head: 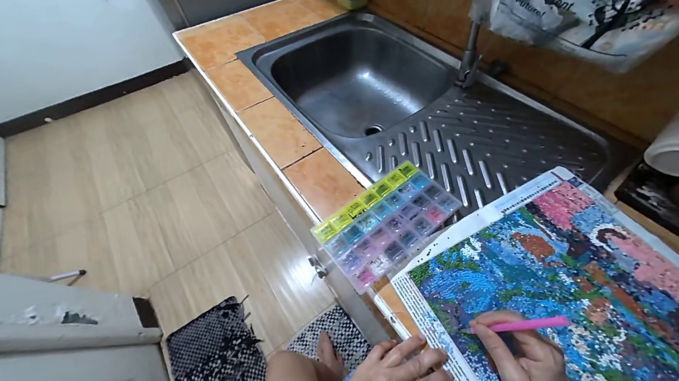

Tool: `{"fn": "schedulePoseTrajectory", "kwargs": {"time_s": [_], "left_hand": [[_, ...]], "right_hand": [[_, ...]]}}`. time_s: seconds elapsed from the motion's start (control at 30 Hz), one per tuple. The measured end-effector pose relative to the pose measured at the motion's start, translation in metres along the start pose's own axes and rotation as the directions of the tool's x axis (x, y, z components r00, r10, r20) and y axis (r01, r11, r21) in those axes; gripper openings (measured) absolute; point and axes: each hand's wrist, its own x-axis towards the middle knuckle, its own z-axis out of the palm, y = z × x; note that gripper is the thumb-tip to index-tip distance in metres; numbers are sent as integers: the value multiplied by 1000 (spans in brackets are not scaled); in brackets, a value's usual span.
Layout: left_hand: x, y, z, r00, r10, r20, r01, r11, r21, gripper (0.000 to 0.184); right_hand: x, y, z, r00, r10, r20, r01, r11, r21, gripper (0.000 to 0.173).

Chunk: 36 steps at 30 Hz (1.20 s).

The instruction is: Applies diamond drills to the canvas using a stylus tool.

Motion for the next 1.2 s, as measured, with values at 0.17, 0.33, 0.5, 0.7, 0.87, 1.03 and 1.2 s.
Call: {"fn": "schedulePoseTrajectory", "kwargs": {"time_s": [0.17, 0.33, 0.5, 0.7, 0.87, 1.03, 1.2], "left_hand": [[0, 0, 0, 1000, 1, -1, -1, 1000, -7, 46], [0, 0, 0, 1000, -2, 4, 2, 1000, -8, 47], [-1, 1, 1, 1000, 1, -11, -1, 1000, -4, 46], [-1, 0, 3, 1000, 4, -11, -4, 1000, 9, 45], [0, 0, 1, 1000, 4, -16, -4, 1000, 5, 45], [0, 0, 0, 1000, 6, -4, -6, 1000, 11, 47], [0, -1, 0, 1000, 8, 4, -8, 1000, 17, 48]], "right_hand": [[0, 2, 1, 1000, -17, -5, 17, 1000, 16, 11], [0, 4, 3, 1000, -22, -11, 22, 999, 48, 8], [-1, 6, 5, 999, -37, -24, 39, 998, 58, 8], [0, 6, 5, 999, -48, -23, 50, 997, 55, 7], [0, 7, 5, 999, -48, -21, 49, 997, 61, 7], [1, 9, 6, 998, -60, -17, 61, 995, 77, 5], [1, 8, 6, 998, -59, -18, 60, 996, 67, 6]]}}
